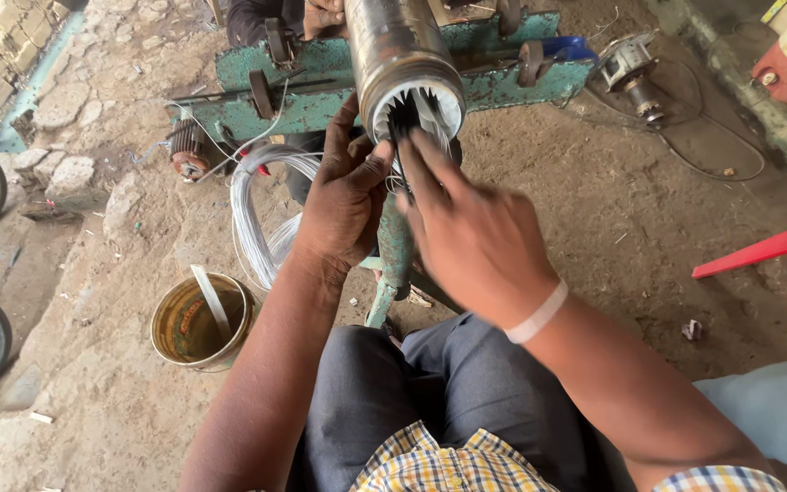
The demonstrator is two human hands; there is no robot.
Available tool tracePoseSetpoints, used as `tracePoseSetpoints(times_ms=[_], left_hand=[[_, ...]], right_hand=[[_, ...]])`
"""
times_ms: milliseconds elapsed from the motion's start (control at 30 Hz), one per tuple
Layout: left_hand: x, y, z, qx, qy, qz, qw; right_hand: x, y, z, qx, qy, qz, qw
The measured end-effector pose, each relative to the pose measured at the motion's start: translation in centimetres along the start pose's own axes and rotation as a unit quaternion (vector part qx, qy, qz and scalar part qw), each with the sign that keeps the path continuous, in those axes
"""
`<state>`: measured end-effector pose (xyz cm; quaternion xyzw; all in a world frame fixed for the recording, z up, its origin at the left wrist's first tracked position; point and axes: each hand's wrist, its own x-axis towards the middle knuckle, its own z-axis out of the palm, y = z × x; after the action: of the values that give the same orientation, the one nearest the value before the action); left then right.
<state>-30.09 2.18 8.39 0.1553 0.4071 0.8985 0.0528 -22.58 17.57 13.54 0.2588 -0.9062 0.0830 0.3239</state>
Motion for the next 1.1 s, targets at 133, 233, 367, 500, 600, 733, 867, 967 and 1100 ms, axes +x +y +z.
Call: tracePoseSetpoints(times_ms=[133, 233, 367, 500, 600, 733, 867, 967, 1100], left_hand=[[0.0, -0.3, -0.2, 0.001, -0.007, 0.008, 1.0], [0.0, -0.6, -0.5, -0.014, -0.001, 0.006, 1.0], [0.3, -1.0, -0.6, -0.034, -0.012, 0.034, 0.999], [0.6, -1.2, -0.8, -0.015, -0.012, 0.039, 0.999], [0.5, -1.4, -0.9, 0.001, -0.009, 0.04, 0.999], [0.3, -1.7, -1.0, -0.011, -0.025, 0.057, 0.998], [0.3, -1.6, -0.9, -0.019, -0.012, 0.054, 0.998], [0.4, -1.5, -0.7, -0.019, -0.008, 0.055, 0.998], [0.4, -1.2, -0.6, -0.015, -0.008, 0.041, 0.999]], right_hand=[[-1.0, -0.5, -0.1, 0.003, 0.025, -0.009, 1.0], [0.6, 0.2, 1.1, -0.018, 0.04, -0.013, 0.999], [1.9, 1.4, 1.8, -0.001, 0.003, -0.017, 1.0], [0.6, 1.5, 1.3, 0.077, 0.073, -0.017, 0.994], [0.5, 1.7, 1.7, 0.114, 0.08, 0.015, 0.99], [1.6, 2.4, 2.9, 0.128, 0.081, 0.03, 0.988], [3.1, 2.6, 3.2, 0.104, 0.095, 0.062, 0.988], [3.5, 2.4, 2.6, 0.146, 0.089, 0.059, 0.983], [1.7, 1.7, 1.5, 0.183, -0.013, 0.033, 0.982]])
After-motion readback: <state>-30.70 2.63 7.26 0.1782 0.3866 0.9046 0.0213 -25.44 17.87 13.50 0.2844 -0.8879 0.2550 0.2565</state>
